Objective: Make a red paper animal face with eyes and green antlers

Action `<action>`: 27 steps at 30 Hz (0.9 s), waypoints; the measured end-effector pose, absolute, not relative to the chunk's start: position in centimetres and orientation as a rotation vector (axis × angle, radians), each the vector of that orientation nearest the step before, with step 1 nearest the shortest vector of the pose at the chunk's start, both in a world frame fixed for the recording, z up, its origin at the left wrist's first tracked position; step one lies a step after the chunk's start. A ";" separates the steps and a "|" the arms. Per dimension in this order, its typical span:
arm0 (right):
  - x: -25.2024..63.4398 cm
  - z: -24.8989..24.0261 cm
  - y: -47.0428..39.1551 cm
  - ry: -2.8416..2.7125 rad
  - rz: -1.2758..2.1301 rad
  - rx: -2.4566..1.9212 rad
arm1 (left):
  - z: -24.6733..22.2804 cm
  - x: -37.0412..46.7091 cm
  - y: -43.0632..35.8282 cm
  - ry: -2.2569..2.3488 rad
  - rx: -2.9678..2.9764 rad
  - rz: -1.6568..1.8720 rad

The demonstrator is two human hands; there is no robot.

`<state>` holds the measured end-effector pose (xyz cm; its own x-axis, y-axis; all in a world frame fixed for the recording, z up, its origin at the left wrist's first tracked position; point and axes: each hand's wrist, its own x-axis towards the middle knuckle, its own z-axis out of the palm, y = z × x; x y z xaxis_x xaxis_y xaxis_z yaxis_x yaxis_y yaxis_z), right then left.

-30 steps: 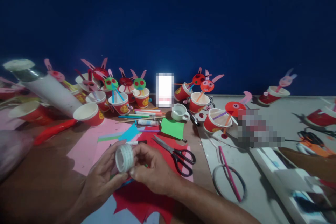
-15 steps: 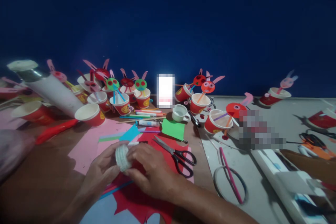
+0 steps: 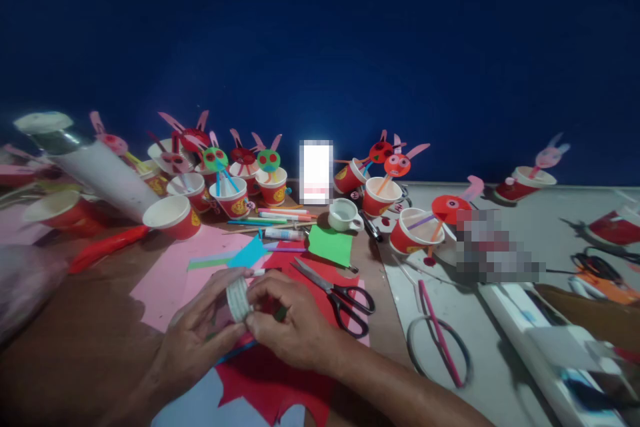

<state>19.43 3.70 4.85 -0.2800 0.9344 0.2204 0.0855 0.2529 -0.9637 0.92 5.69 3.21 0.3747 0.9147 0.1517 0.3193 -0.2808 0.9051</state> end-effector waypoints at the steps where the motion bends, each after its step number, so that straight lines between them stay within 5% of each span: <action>1: 19.4 4.8 3.7 -1.567 1.192 -0.970 | 3.1 0.9 5.7 1.067 1.883 0.878; 9: 19.3 4.3 4.0 -1.321 1.461 -0.999 | 2.4 1.2 5.8 0.941 2.343 0.918; 20: 19.1 4.9 3.9 -1.480 1.244 -0.990 | 3.7 1.5 5.6 0.943 1.406 0.738; 27: 19.1 4.8 4.0 -1.427 1.299 -0.959 | 2.8 1.3 5.4 1.085 1.728 0.820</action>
<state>19.11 3.97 4.81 -0.2442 0.9601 0.1360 -0.0452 0.1289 -0.9906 1.27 5.39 2.84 0.3925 0.9174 0.0659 0.3138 -0.2010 0.9280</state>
